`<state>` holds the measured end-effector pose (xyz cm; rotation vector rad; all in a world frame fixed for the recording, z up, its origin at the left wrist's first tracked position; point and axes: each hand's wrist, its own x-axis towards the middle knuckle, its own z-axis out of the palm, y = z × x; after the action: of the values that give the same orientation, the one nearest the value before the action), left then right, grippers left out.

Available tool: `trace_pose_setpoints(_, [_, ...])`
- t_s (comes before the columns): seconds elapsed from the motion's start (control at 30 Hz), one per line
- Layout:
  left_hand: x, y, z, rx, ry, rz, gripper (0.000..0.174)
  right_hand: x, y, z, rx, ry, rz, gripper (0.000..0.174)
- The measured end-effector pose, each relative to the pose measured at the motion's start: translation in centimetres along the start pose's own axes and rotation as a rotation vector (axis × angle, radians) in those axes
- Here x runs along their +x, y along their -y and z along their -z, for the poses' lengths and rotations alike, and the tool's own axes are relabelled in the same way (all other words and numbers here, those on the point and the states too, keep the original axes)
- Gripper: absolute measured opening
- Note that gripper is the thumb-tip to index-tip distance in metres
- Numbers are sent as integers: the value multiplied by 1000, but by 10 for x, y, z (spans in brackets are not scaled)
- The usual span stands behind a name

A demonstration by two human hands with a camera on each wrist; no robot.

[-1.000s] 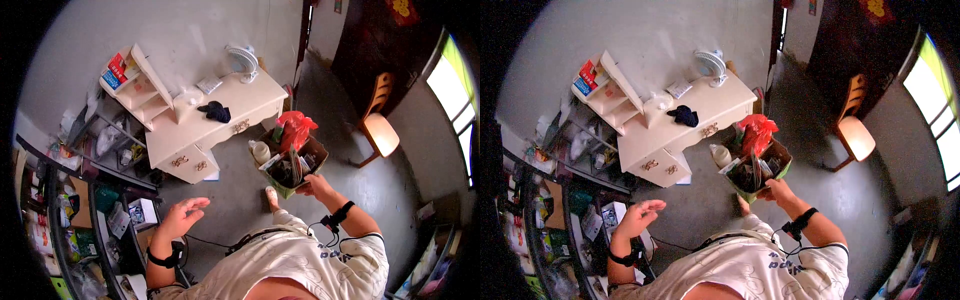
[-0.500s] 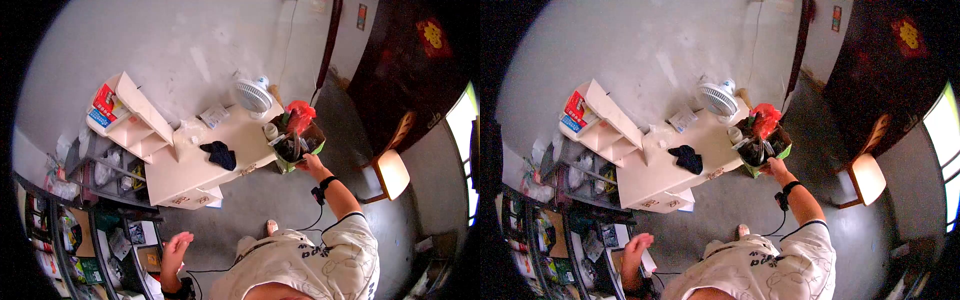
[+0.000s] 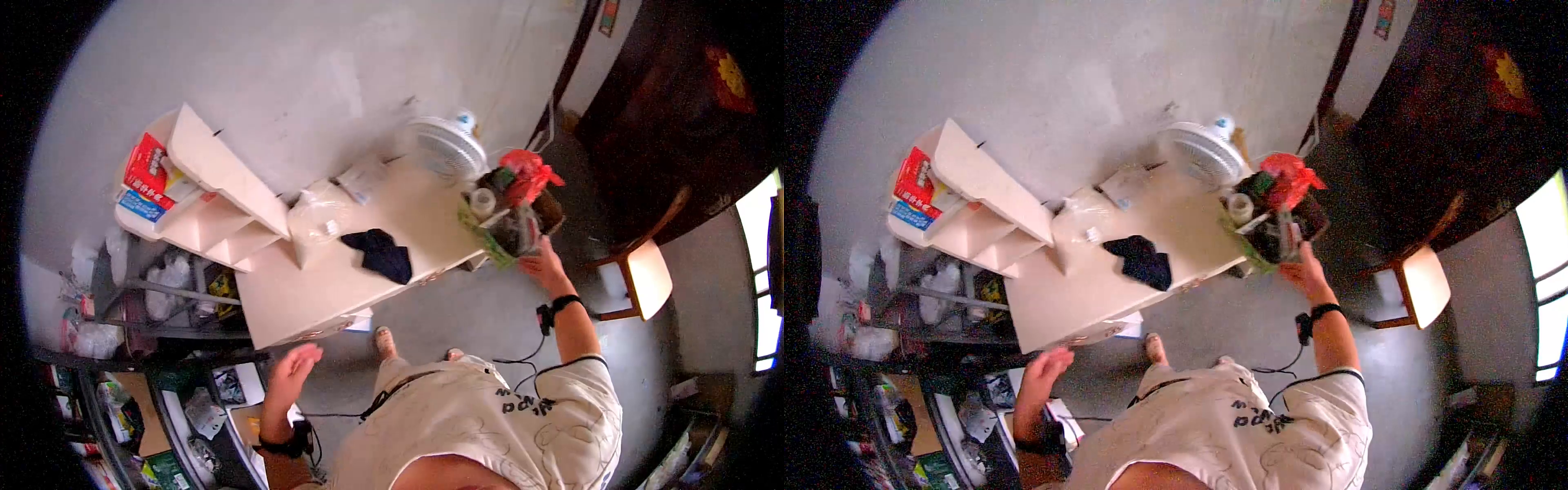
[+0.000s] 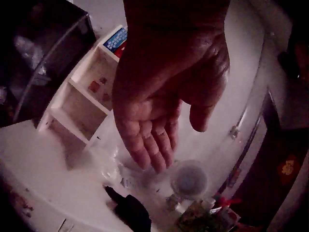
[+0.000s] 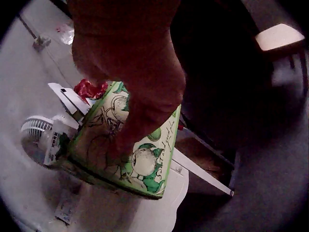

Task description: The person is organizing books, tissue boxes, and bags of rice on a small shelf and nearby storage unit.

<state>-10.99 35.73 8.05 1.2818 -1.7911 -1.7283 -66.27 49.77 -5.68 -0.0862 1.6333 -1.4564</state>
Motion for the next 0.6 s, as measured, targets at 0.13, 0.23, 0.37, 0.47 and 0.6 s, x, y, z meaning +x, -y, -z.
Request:
trace_pose_setpoints(0.13, [58, 12, 51, 80, 85, -29, 28, -12, -40, -13, 242, -104, 18, 87])
trace_pose_setpoints(0.23, [101, 15, 80, 97, 137, 18, 29, -1, -78, -26, 364, -127, -15, 78])
trace_pose_setpoints(0.37, [156, 46, 102, 142, 158, -36, 32, -12, -104, -84, 115, -178, -122, 55])
trace_pose_setpoints(0.47, [176, 54, 103, 219, 148, -73, 37, 12, -136, -112, -193, 113, -77, 51])
trace_pose_setpoints(0.6, [181, 65, 106, 207, 201, 8, 38, -24, -76, -240, -1306, 186, 468, 77])
